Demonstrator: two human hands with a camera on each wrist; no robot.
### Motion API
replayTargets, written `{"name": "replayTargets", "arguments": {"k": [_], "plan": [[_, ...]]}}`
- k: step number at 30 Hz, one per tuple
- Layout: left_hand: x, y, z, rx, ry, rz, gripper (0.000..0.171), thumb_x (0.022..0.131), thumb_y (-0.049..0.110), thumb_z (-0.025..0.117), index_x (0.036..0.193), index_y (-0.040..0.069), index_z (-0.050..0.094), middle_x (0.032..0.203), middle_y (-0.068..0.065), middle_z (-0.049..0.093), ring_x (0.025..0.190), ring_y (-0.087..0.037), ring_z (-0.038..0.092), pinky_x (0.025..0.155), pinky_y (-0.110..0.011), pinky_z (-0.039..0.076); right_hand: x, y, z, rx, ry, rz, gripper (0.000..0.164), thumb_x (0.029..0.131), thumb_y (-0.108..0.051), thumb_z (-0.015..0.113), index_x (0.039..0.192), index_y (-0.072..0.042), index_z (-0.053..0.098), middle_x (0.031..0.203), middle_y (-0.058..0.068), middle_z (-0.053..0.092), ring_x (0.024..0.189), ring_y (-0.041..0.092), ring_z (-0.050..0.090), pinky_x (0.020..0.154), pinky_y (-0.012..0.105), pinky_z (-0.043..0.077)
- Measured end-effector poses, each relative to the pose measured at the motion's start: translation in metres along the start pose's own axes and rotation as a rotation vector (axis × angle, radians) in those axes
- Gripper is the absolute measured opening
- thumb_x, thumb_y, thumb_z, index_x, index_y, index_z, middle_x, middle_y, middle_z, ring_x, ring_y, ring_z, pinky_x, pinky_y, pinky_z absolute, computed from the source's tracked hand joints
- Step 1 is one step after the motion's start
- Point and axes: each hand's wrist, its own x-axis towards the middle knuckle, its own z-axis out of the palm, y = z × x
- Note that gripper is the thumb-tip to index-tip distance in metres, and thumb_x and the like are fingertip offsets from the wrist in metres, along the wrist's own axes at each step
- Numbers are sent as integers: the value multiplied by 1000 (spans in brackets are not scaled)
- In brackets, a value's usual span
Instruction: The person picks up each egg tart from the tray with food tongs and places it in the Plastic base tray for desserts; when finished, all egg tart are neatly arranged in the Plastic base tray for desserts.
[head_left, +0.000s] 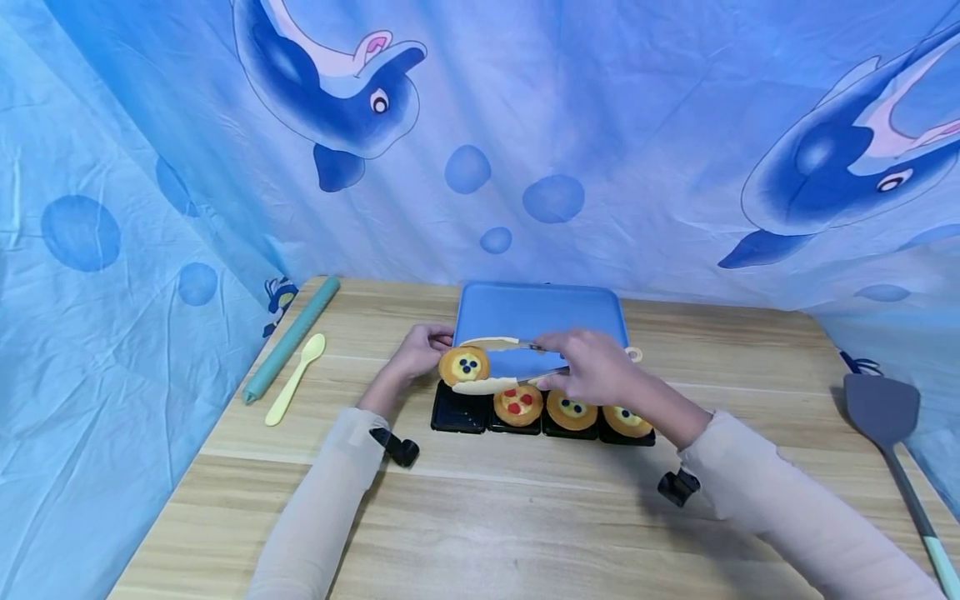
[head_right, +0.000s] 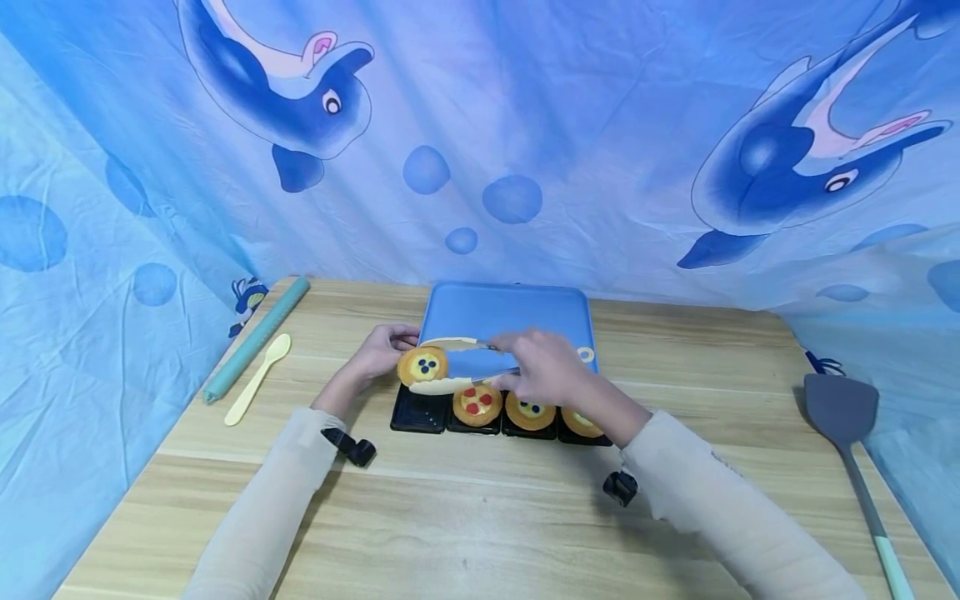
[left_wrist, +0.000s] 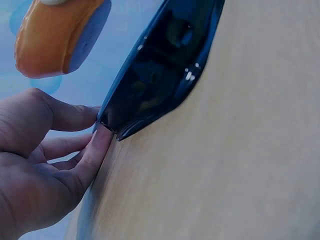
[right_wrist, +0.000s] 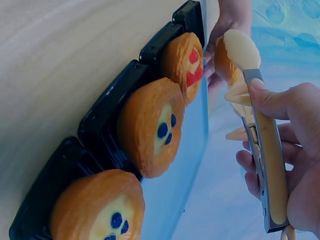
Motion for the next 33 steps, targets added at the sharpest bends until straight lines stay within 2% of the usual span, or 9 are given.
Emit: {"name": "replayTargets", "arguments": {"k": [3,5,7,10,13,15,22,28,33], "plan": [[-1,0,0,12,-4,8,42,86,-9,64,127,-14,56,110,-24,62,97,-30,61,84,-31,52,-2,-2,2,-5,-7,-6,56,84,-30,81,130,-3,64,127,11,65,103,28,65,44,23,37],[-1,0,0,21,-9,19,43,86,-7,66,127,-15,56,111,-24,62,98,-31,61,85,-33,53,-4,-4,3,7,-13,-12,55,84,-30,81,130,-3,64,128,12,65,100,29,66,40,23,32],[-1,0,0,17,-14,18,44,86,-6,66,128,-14,55,112,-24,62,99,-32,61,86,-34,53,-5,-5,4,19,-18,-16,55,85,-29,80,130,-3,64,128,12,65,88,26,65,39,23,30],[-3,0,-1,17,-19,16,46,85,-6,67,129,-13,55,114,-23,61,100,-32,61,87,-35,52,-8,-7,7,15,-16,-32,55,84,-29,81,130,-4,64,128,11,65,89,26,66,47,26,39],[-3,0,-1,7,-19,5,48,84,-6,67,130,-12,54,115,-23,60,102,-32,60,88,-35,52,-10,-9,10,-1,-20,-33,56,84,-31,81,131,-6,64,128,9,65,109,30,64,62,33,51],[-4,0,-1,2,-18,0,49,84,-6,68,131,-12,54,115,-23,60,102,-32,60,89,-36,52,-11,-10,12,-3,-27,-32,57,84,-30,81,132,-6,64,128,9,65,116,32,61,67,37,53],[-4,0,-1,-4,-19,-11,50,84,-6,68,131,-13,53,116,-24,60,103,-33,59,89,-36,52,-13,-12,15,-7,-50,-17,58,85,-32,80,133,-7,63,128,9,65,114,31,62,62,31,47],[-4,3,-1,-9,-24,-11,51,83,-6,68,132,-12,53,115,-22,60,103,-31,59,87,-34,52,-13,-15,16,-21,-62,9,57,84,-32,81,132,-7,64,127,8,66,111,30,62,64,36,50],[-5,4,-2,-23,-23,-21,52,82,-7,69,132,-12,53,115,-22,60,103,-31,59,89,-34,52,-14,-14,18,-44,-60,8,57,83,-33,81,131,-6,64,126,8,66,108,30,63,61,36,49]]}}
